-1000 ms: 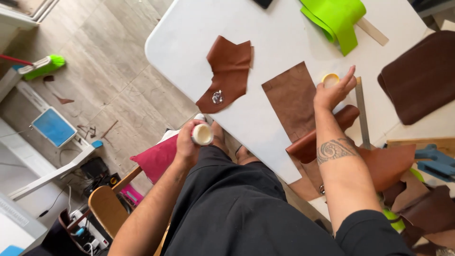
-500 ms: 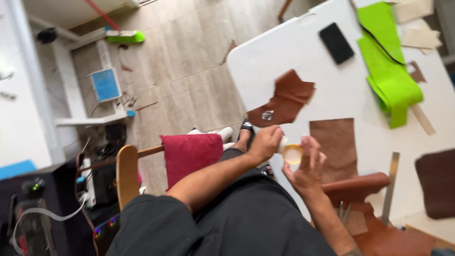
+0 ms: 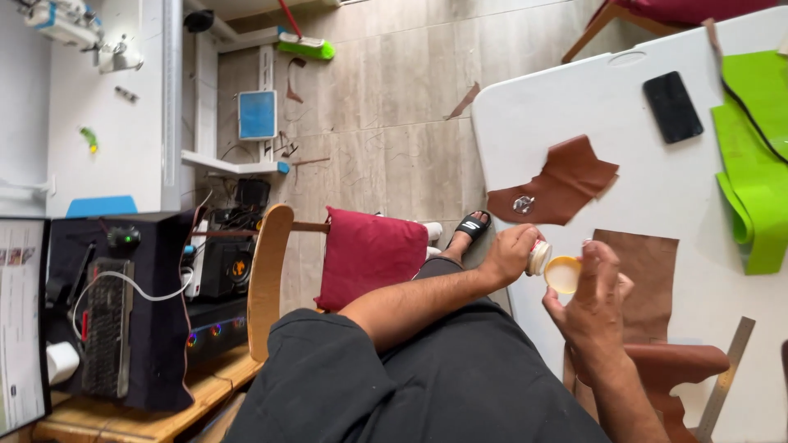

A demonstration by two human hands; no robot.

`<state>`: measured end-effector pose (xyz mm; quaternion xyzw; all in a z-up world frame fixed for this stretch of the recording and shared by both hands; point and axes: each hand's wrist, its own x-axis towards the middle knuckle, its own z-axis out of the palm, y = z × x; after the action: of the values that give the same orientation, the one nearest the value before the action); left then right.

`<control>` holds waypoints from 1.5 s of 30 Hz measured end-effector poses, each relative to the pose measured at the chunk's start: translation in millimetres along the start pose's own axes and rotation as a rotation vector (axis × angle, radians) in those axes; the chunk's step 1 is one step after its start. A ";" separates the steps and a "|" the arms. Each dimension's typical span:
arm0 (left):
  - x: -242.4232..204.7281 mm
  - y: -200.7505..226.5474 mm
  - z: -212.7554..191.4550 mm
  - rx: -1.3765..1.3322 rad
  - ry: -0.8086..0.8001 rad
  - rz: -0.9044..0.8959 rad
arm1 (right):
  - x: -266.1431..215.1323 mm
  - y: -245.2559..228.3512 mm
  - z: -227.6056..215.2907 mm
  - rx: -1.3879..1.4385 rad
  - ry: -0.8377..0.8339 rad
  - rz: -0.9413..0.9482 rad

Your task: Applying a leather treatment or conditioner to a stamped logo on a piece of leather using a cloth.

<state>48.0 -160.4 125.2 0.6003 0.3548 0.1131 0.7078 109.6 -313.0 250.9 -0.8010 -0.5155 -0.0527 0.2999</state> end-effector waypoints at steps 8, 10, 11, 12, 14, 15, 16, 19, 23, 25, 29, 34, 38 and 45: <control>-39.6 65.2 -9.8 -0.073 -0.071 0.145 | 2.6 -16.7 -30.9 0.510 0.148 0.112; -47.4 89.1 -18.5 -0.190 -0.020 0.089 | 5.1 -21.7 -27.9 0.581 0.150 0.128; -50.8 96.7 -19.7 -0.126 -0.031 0.043 | 2.5 -22.0 -29.4 0.579 0.145 0.130; -53.6 103.9 -20.4 -0.062 -0.043 -0.003 | -0.1 -21.6 -30.8 0.576 0.140 0.132; -52.0 98.5 -17.7 -0.153 -0.056 0.033 | -3.9 -20.1 -35.7 0.372 0.078 0.124; -50.2 97.3 -20.0 -0.242 -0.059 0.075 | -3.1 -20.7 -35.8 0.175 0.017 0.107; -41.3 82.8 -15.1 -0.238 -0.057 0.078 | -6.3 -16.2 -34.3 0.179 0.021 0.105; -29.9 59.8 -15.2 0.165 -0.078 0.400 | -3.3 -14.0 -25.9 0.082 -0.007 -0.060; -39.7 65.6 -8.6 0.207 -0.030 0.221 | 8.0 -21.2 -30.2 0.010 -0.024 -0.127; -42.7 65.9 -4.0 0.186 -0.044 0.204 | 8.7 -18.8 -30.3 0.027 -0.020 -0.135; -49.9 70.3 -3.5 0.182 -0.055 0.193 | 12.8 -18.5 -22.9 0.148 0.011 -0.147; -58.9 75.1 -9.5 0.234 -0.014 0.310 | 10.7 -22.0 -8.4 0.359 0.009 -0.075; -62.5 72.1 -5.8 0.318 0.024 0.474 | -4.7 -13.4 10.5 0.492 0.007 0.257; -56.8 66.0 -6.9 0.224 0.058 0.449 | -20.1 -10.0 25.0 0.758 0.117 0.366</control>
<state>20.1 -171.6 207.3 0.7351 0.2432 0.2447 0.5836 86.2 -312.7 226.8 -0.7080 -0.3299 0.1490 0.6064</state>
